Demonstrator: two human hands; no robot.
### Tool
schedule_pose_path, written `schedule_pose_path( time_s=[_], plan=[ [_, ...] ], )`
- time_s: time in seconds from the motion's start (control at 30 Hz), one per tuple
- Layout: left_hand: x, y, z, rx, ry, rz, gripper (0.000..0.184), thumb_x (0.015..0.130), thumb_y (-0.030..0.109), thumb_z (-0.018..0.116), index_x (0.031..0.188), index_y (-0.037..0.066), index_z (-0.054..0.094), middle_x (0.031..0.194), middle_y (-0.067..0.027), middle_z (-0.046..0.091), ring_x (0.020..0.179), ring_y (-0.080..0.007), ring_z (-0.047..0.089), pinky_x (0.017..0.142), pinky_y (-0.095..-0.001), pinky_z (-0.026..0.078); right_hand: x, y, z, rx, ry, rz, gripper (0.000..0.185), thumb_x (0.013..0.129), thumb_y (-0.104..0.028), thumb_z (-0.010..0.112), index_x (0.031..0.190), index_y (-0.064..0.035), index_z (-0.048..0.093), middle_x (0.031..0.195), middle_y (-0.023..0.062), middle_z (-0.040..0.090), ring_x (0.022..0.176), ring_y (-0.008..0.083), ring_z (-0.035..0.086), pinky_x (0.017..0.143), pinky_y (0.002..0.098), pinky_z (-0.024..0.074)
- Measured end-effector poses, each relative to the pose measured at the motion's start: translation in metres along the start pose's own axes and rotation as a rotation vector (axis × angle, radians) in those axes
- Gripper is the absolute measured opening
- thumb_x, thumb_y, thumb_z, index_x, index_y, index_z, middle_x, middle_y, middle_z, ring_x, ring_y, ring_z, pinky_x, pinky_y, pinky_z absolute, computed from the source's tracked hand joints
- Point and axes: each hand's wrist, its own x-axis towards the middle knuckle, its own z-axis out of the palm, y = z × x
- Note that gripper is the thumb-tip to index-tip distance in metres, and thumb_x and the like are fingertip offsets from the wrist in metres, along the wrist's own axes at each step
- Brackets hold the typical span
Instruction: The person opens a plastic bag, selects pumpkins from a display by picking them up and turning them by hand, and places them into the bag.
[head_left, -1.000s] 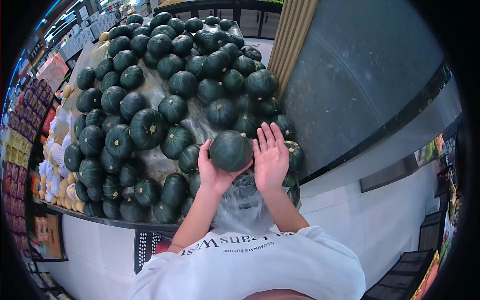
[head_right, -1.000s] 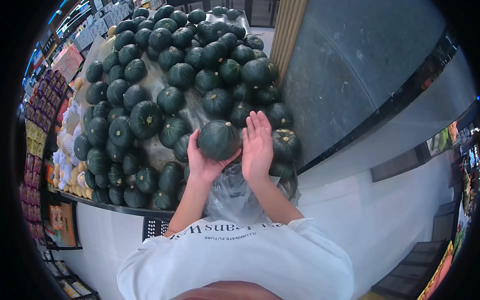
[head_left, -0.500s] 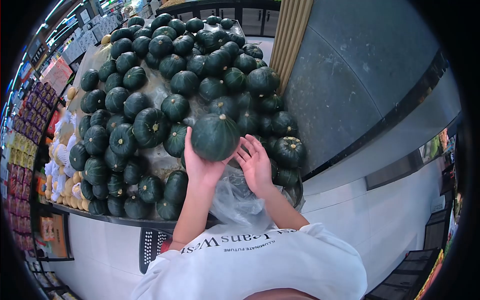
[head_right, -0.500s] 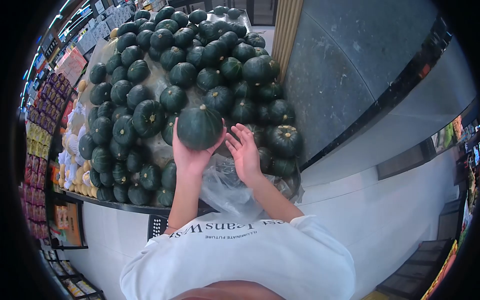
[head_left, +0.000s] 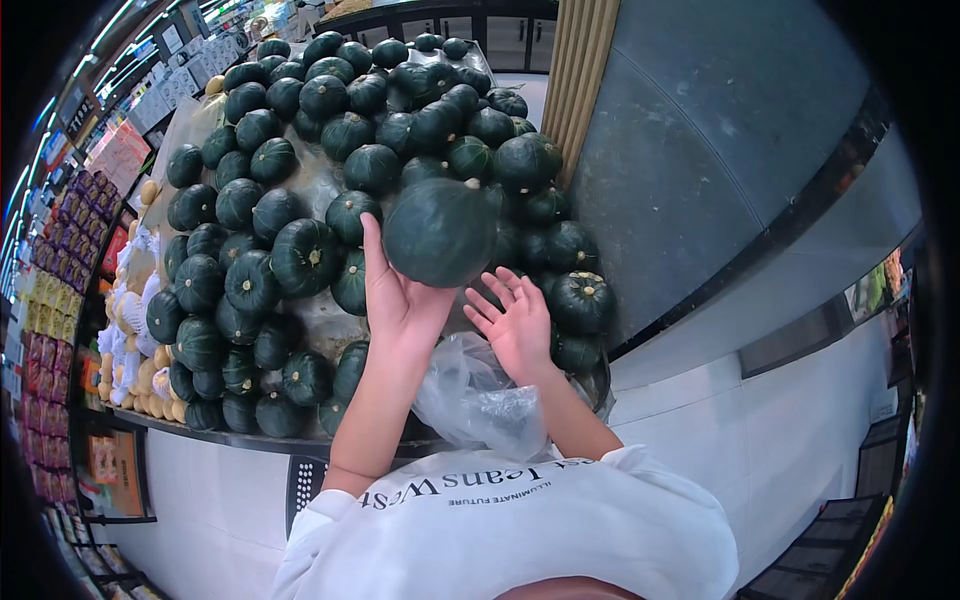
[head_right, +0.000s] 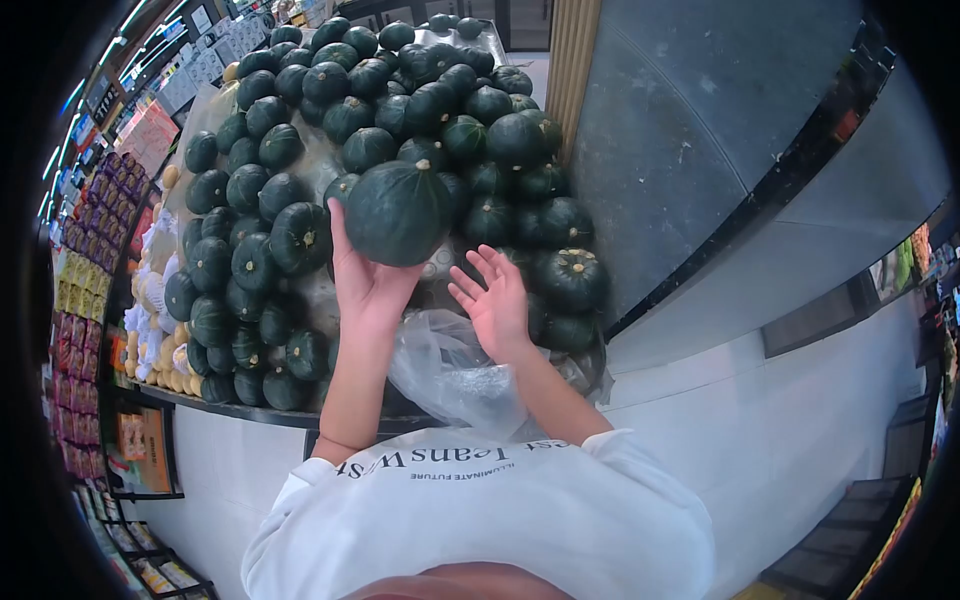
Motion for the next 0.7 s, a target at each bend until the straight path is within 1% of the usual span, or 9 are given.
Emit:
schedule_pose_path(
  time_s=[0.07, 0.17, 0.23, 0.3, 0.37, 0.4, 0.5, 0.6, 0.7],
  plan=[
    [0.005, 0.006, -0.013, -0.027, -0.093, 0.022, 0.060, 0.087, 0.043, 0.065, 0.127, 0.002, 0.046, 0.133, -0.0151, 0.048, 0.125, -0.0331, 0.044, 0.106, -0.0520, 0.034, -0.006, -0.006, 0.012, 0.138, -0.076, 0.073, 0.051, 0.093, -0.042, 0.049, 0.128, -0.0070, 0.040, 0.135, 0.0119, 0.038, 0.119, 0.0298, 0.046, 0.101, 0.0426, 0.0393],
    [0.004, 0.006, -0.054, 0.048, 0.338, 0.241, 0.058, 0.086, 0.041, 0.067, 0.121, 0.001, 0.043, 0.131, -0.0216, 0.045, 0.129, -0.0330, 0.039, 0.108, -0.0477, 0.033, -0.006, -0.009, 0.021, 0.217, -0.109, 0.123, 0.048, 0.091, -0.044, 0.051, 0.123, -0.0077, 0.046, 0.134, 0.0129, 0.045, 0.117, 0.0306, 0.050, 0.100, 0.0504, 0.0395],
    [-0.001, 0.006, -0.057, 0.076, 0.279, 0.168, 0.052, 0.086, 0.034, 0.067, 0.118, 0.001, 0.044, 0.135, -0.0235, 0.041, 0.132, -0.0343, 0.034, 0.114, -0.0495, 0.021, 0.001, 0.000, 0.008, 0.088, -0.038, 0.174, 0.046, 0.090, -0.044, 0.053, 0.120, -0.0085, 0.050, 0.131, 0.0133, 0.050, 0.116, 0.0302, 0.052, 0.098, 0.0540, 0.0398],
    [-0.006, 0.009, -0.052, 0.118, 0.205, 0.185, 0.044, 0.088, 0.029, 0.065, 0.116, 0.002, 0.046, 0.132, -0.0227, 0.045, 0.131, -0.0328, 0.036, 0.115, -0.0492, 0.018, -0.008, -0.005, 0.011, 0.248, -0.013, 0.348, 0.047, 0.090, -0.045, 0.051, 0.120, -0.0090, 0.054, 0.124, 0.0131, 0.057, 0.113, 0.0297, 0.055, 0.097, 0.0542, 0.0413],
    [-0.008, 0.003, -0.050, 0.132, 0.177, 0.206, 0.045, 0.089, 0.026, 0.063, 0.120, -0.001, 0.044, 0.134, -0.0251, 0.042, 0.131, -0.0351, 0.036, 0.112, -0.0480, 0.025, -0.028, -0.013, 0.033, 0.307, -0.060, 0.421, 0.049, 0.091, -0.046, 0.049, 0.122, -0.0088, 0.054, 0.123, 0.0124, 0.057, 0.113, 0.0300, 0.055, 0.098, 0.0529, 0.0416],
    [-0.009, -0.001, -0.049, 0.144, 0.162, 0.212, 0.046, 0.090, 0.025, 0.061, 0.122, -0.002, 0.043, 0.135, -0.0263, 0.041, 0.131, -0.0362, 0.035, 0.111, -0.0474, 0.028, -0.026, -0.009, 0.030, 0.476, -0.196, 0.471, 0.052, 0.091, -0.049, 0.044, 0.124, -0.0094, 0.053, 0.125, 0.0119, 0.057, 0.114, 0.0300, 0.054, 0.098, 0.0538, 0.0413],
    [-0.010, -0.003, -0.047, 0.181, 0.121, 0.286, 0.040, 0.091, 0.026, 0.057, 0.119, 0.000, 0.047, 0.135, -0.0206, 0.043, 0.127, -0.0336, 0.039, 0.110, -0.0451, 0.030, -0.021, -0.013, 0.032, 0.397, -0.175, 0.395, 0.053, 0.091, -0.050, 0.042, 0.124, -0.0098, 0.053, 0.129, 0.0110, 0.054, 0.117, 0.0296, 0.052, 0.098, 0.0540, 0.0412],
    [-0.007, 0.003, -0.060, 0.252, 0.255, 0.329, 0.039, 0.091, 0.029, 0.056, 0.118, 0.002, 0.049, 0.135, -0.0187, 0.045, 0.126, -0.0322, 0.040, 0.108, -0.0456, 0.032, -0.018, -0.021, 0.028, 0.383, -0.121, 0.378, 0.050, 0.091, -0.047, 0.044, 0.126, -0.0115, 0.052, 0.130, 0.0117, 0.052, 0.119, 0.0313, 0.050, 0.100, 0.0542, 0.0394],
    [-0.006, 0.002, -0.069, 0.124, 0.221, 0.104, 0.043, 0.091, 0.033, 0.055, 0.123, 0.006, 0.046, 0.131, -0.0139, 0.047, 0.122, -0.0284, 0.041, 0.110, -0.0445, 0.027, -0.012, -0.037, 0.048, 0.328, -0.151, 0.267, 0.056, 0.092, -0.050, 0.043, 0.130, -0.0094, 0.048, 0.133, 0.0136, 0.050, 0.121, 0.0332, 0.049, 0.101, 0.0574, 0.0378]
  ],
)
